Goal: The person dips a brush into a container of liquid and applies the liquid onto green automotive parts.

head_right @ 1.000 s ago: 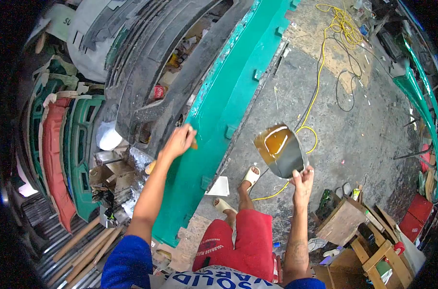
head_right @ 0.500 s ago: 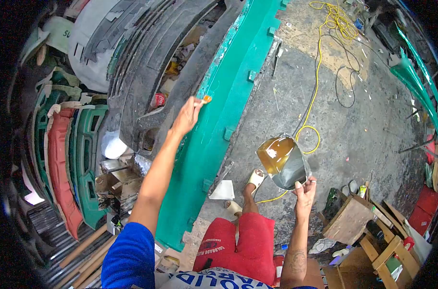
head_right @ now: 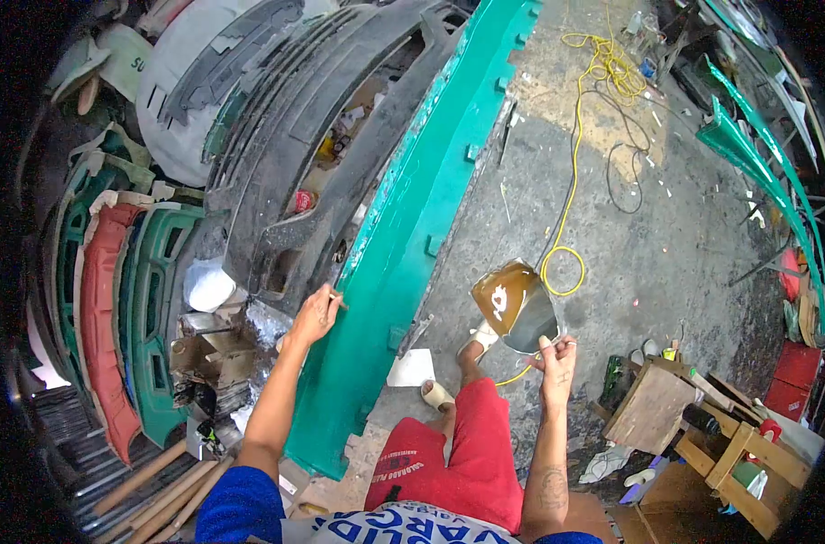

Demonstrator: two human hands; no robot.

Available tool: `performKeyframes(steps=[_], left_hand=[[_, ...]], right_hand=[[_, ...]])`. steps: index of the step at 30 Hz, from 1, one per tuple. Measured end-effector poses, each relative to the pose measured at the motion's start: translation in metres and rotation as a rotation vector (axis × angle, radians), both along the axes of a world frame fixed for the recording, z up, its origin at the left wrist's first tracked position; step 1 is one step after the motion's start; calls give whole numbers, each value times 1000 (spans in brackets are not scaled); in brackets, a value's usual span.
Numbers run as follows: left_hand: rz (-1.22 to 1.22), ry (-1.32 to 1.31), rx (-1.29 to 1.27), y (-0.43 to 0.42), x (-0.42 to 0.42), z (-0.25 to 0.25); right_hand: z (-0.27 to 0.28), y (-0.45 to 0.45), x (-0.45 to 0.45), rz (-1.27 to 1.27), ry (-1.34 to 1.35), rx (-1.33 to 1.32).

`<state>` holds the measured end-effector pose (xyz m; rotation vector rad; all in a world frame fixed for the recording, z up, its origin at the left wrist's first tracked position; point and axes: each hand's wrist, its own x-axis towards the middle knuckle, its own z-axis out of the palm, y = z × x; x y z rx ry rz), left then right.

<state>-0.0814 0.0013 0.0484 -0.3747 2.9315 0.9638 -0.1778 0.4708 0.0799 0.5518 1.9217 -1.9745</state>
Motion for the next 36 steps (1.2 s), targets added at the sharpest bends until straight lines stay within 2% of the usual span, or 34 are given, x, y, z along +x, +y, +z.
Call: performKeyframes(steps=[2,6,8,10,12,14,15,19,20,22,23,25,26,29,32,34,36], left_hand=[[-58,-153,75,-10,-11,-3],[-108,-149,87,-18,-111,-30],[-189,-58,-5,-19,-175,-44],[-230,18,-64,-11,-241,-36],[-178,55,-65,-3,-298,-33],[-181,59,-95,-3,-347,-41],[-189,76,-124,-3,-366,-44],[-103,-58,-127,7,-413,-31],[-97,-66,-128,10,-417,-27],[-104,240,-1,19,-415,-15],[-97,233,-3,24,-408,-11],[-7,236,166,29,-380,-8],[-61,242,109,21,-361,-23],[37,178,110,23,-304,-35],[105,170,74,31,-243,-37],[182,88,148,34,-205,-35],[231,30,158,39,-169,-28]], right_hand=[[5,-4,-6,-38,-37,-47],[4,-7,-39,-22,-23,-44],[-8,-1,-64,-11,-32,-87],[-17,8,-86,31,-6,-100],[-19,16,-113,44,-68,-107],[-32,30,-137,184,120,10],[-13,22,-157,138,-21,-76],[-12,24,-202,202,61,-46],[-12,23,-210,209,53,-49],[-7,18,-223,213,47,-47],[-11,16,-228,219,40,-50],[-19,13,-233,247,46,-58],[-20,10,-235,259,38,-62],[-14,-1,-239,315,20,-36],[-13,-14,-235,364,15,14],[-19,-21,-228,393,71,17],[-19,-30,-220,367,0,-1]])
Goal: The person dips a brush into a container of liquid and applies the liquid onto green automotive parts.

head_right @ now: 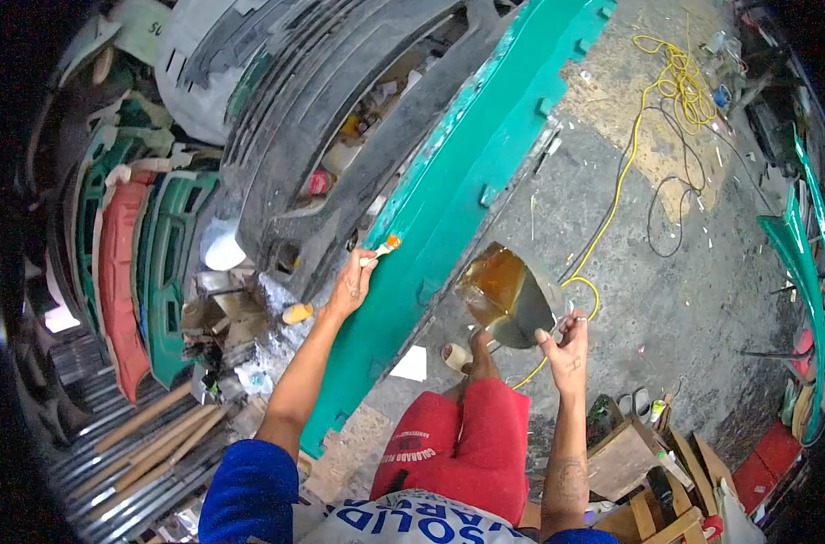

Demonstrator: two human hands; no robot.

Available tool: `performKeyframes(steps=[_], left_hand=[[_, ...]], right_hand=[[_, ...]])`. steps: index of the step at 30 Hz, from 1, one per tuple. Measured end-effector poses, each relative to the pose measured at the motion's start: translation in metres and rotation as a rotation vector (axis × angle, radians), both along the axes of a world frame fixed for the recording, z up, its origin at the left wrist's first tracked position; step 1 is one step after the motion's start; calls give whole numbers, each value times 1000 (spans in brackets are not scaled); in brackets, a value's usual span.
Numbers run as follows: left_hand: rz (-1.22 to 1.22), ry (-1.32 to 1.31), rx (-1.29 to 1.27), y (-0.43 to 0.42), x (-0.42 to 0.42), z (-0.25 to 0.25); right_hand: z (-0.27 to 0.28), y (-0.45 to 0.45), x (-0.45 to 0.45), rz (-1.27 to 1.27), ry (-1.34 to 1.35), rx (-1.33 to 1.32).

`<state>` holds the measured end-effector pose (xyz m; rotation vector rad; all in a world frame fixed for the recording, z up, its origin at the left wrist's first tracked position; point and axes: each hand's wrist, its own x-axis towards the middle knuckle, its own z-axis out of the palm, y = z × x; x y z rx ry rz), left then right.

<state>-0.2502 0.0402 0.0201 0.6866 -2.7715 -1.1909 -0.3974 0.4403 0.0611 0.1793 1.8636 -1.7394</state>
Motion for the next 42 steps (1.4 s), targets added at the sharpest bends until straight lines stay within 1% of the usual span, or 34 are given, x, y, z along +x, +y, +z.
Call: performKeyframes(steps=[1,2,4,5,6,8,11,15,18,20,24,26,30,31,32,33,35,36,39,40,42], left_hand=[[39,-58,5,4,18,5],[80,-115,12,8,37,9],[88,-104,18,11,79,7],[72,-102,8,14,99,7],[57,-96,-4,15,118,7],[95,-142,-15,20,156,11],[175,-246,28,29,205,25],[246,-300,32,37,271,26],[283,-354,30,46,315,33],[353,-398,57,52,343,38],[437,-359,10,64,394,39],[549,-354,35,69,422,33],[678,-303,21,74,479,23],[743,-304,-27,76,496,19],[809,-298,-78,80,498,13],[827,-269,-61,84,488,7],[825,-495,-314,82,466,-1],[838,-469,-296,82,445,-2],[734,-322,-362,81,353,-13],[722,-273,-378,81,323,-19],[729,-252,-233,87,261,-28]], right_hand=[[-5,-2,4,55,61,63],[-5,-4,10,74,56,66],[11,-22,16,33,-67,63],[1,-23,23,52,1,42],[6,-29,27,65,3,41],[18,-43,36,69,-29,47],[5,-45,50,104,-45,49],[16,-55,59,109,-44,19],[10,-46,57,225,-40,76],[11,-43,58,204,-21,147],[25,-41,56,269,-13,153],[47,-47,57,200,5,138],[57,-36,52,245,26,139],[58,-30,50,270,32,161],[70,-31,52,263,47,169],[78,-29,51,285,35,155],[94,-24,52,320,30,130],[102,-23,54,327,40,120],[116,-10,49,296,33,206],[134,-16,53,308,46,188],[151,-20,52,313,27,165]])
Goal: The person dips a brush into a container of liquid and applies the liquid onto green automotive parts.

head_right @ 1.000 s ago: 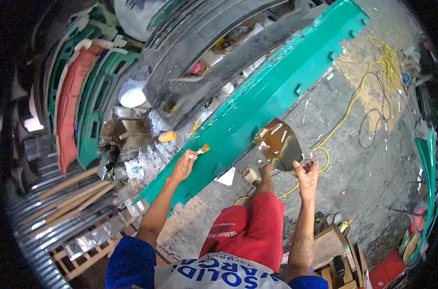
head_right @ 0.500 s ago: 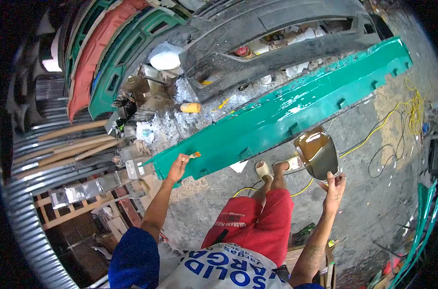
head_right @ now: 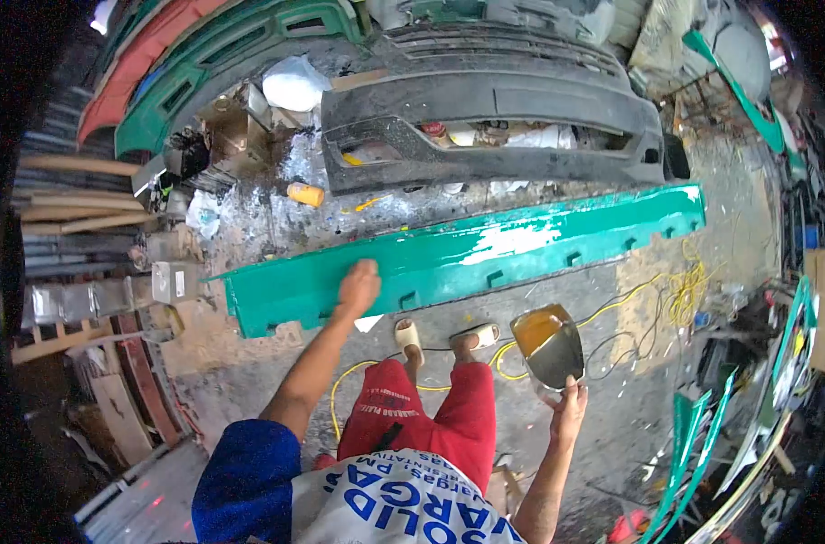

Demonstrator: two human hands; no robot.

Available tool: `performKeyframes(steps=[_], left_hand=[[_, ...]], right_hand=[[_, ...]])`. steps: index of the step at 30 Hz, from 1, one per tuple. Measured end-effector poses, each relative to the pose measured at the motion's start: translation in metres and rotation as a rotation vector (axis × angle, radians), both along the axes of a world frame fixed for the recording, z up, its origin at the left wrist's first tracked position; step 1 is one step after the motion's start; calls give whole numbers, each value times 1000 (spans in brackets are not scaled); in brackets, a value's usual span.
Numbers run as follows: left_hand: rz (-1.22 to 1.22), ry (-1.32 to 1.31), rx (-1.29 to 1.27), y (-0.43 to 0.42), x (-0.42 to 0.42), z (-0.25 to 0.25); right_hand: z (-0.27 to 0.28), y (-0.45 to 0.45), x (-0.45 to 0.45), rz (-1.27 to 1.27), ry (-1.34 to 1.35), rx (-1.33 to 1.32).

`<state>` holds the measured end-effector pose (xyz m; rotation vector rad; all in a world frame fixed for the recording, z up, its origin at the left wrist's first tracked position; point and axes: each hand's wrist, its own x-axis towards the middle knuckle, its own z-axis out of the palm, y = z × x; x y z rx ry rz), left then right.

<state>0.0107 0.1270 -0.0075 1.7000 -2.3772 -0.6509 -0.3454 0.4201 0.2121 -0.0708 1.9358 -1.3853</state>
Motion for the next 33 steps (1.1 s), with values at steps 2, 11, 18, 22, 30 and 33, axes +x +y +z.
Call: performKeyframes(steps=[2,11,18,22,30,33], left_hand=[[-64,112,-38,9,-61,-6],[356,643,100,23,-47,-3],[548,707,-307,49,117,-22],[494,-46,-305,44,33,-14],[224,47,-141,62,-289,-13],[182,233,47,60,-331,17]], right_hand=[[7,-2,-8,30,-19,-26],[-16,-25,-88,273,-63,-56],[-12,-78,-140,462,-54,-35],[-10,-90,-166,481,-118,-67],[-7,-73,-220,484,21,59],[-7,-66,-231,449,2,7]])
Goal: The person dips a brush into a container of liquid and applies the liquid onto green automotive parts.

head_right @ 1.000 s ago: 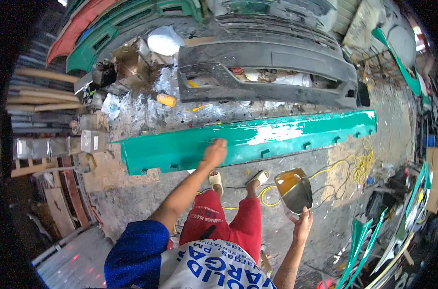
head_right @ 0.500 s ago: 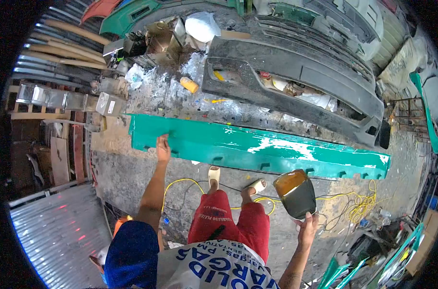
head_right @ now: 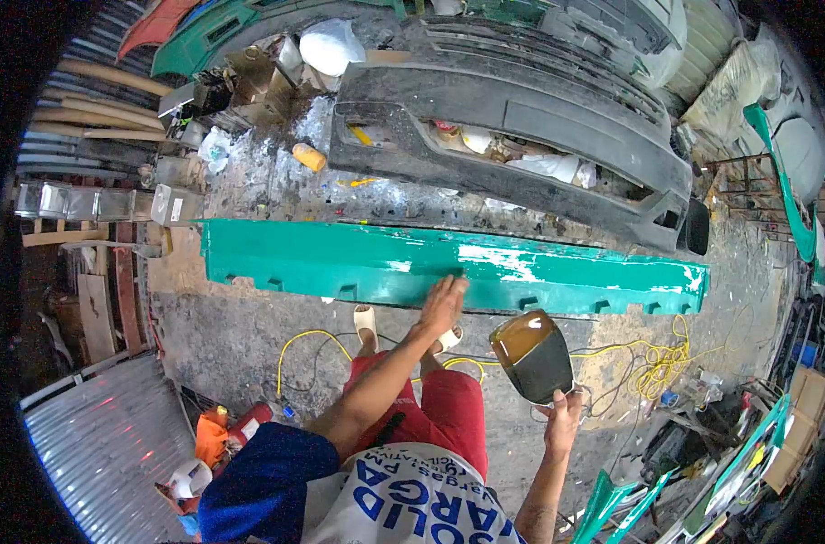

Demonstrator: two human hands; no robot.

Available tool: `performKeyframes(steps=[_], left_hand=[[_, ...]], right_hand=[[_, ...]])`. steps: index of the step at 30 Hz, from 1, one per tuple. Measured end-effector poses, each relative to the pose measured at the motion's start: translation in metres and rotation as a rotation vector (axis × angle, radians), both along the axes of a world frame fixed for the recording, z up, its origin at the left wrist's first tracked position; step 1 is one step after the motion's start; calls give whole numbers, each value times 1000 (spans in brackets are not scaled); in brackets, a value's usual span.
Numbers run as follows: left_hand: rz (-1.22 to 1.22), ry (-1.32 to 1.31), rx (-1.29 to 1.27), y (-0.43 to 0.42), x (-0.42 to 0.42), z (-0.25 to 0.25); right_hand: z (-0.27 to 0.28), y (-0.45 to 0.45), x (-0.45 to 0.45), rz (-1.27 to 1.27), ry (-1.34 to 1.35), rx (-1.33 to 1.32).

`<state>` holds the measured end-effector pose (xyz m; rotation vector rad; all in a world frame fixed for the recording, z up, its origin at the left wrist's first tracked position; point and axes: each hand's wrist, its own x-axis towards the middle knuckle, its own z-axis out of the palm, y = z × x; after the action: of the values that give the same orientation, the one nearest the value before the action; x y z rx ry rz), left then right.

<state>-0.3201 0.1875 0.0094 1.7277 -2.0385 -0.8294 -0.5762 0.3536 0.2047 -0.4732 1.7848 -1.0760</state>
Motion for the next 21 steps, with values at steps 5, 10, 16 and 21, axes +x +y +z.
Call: performKeyframes(steps=[5,10,16,21], left_hand=[[317,467,21,-9,64,-16],[413,287,-74,2,218,-39],[378,-396,-464,8,192,-10],[41,-75,23,7,72,-18]], right_hand=[[-1,-1,-17,30,-55,24],[-3,-15,-17,67,-98,3],[-3,-32,-9,112,-91,-24],[-6,-46,1,202,-105,-28]])
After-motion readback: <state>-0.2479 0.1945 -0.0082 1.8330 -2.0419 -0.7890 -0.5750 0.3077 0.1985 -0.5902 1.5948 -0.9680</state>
